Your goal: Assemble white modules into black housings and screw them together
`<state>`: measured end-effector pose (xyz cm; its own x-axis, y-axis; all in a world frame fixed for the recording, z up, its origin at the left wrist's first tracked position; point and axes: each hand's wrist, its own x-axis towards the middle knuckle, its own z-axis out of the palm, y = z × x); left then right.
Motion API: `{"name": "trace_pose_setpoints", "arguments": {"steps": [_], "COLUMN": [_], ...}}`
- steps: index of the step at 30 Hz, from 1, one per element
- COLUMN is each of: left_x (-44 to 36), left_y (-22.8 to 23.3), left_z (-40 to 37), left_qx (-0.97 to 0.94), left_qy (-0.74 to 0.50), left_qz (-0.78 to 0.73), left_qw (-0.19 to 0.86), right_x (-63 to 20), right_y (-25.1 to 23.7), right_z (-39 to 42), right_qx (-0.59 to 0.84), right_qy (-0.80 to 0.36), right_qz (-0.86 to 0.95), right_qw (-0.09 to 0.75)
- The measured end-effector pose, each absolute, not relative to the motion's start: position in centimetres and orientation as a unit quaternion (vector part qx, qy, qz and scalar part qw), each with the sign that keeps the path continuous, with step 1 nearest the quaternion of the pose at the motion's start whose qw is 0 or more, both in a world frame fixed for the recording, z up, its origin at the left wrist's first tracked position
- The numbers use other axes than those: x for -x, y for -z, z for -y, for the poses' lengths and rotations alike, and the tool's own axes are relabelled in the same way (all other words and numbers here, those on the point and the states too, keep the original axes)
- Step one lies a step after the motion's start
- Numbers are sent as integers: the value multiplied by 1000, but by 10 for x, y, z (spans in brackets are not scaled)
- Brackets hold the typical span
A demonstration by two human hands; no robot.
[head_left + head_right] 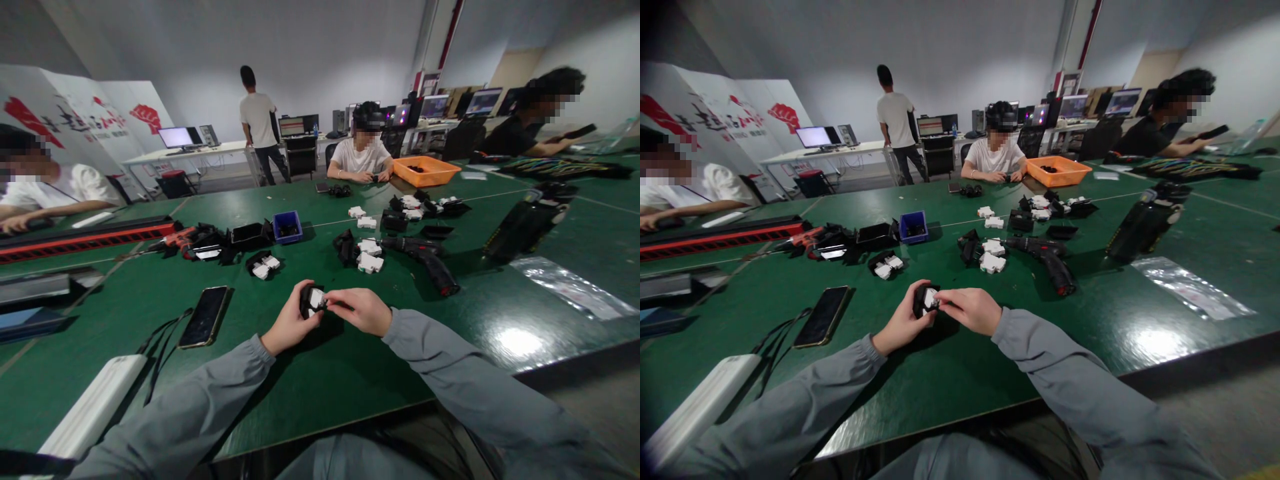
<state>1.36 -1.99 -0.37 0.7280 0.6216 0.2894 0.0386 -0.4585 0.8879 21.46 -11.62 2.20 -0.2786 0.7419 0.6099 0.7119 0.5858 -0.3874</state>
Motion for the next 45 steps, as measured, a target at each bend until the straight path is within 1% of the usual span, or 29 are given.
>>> {"name": "trace_pose_setpoints", "arguments": {"steps": [7, 14, 17, 21, 25, 30, 33, 35, 38, 40, 42, 44, 45], "left_x": [-12, -11, -11, -12, -12, -14, -14, -14, -13, -13, -13, -12, -12], "left_y": [9, 9, 10, 10, 7, 4, 2, 0, -2, -2, -2, -2, -2], "left_z": [19, 20, 20, 20, 22, 23, 24, 24, 24, 23, 23, 22, 22], "left_qx": [-811, -836, -844, -844, -844, -843, -837, -829, -814, -808, -806, -808, -808], "left_qy": [-311, -317, -318, -317, -312, -311, -308, -307, -304, -300, -297, -296, -296], "left_qz": [-194, -190, -187, -195, -201, -224, -225, -228, -240, -245, -242, -236, -233], "left_qw": [456, 405, 390, 387, 387, 378, 393, 408, 433, 445, 451, 452, 453], "right_x": [-206, -207, -205, -200, -195, -191, -194, -204, -238, -274, -316, -359, -378], "right_y": [-22, -21, -22, -26, -26, -20, -22, -27, -39, -46, -50, -51, -50], "right_z": [119, 118, 118, 121, 122, 119, 118, 118, 119, 124, 130, 137, 141], "right_qx": [454, 448, 454, 470, 526, 598, 606, 607, 649, 724, 801, 874, 908], "right_qy": [-45, 45, 56, 39, 23, -65, -66, -19, 97, 170, 221, 221, 187], "right_qz": [812, 838, 837, 824, 786, 718, 714, 727, 704, 624, 527, 417, 363], "right_qw": [363, 309, 301, 312, 325, 349, 343, 320, 272, 241, 179, 115, 93]}}
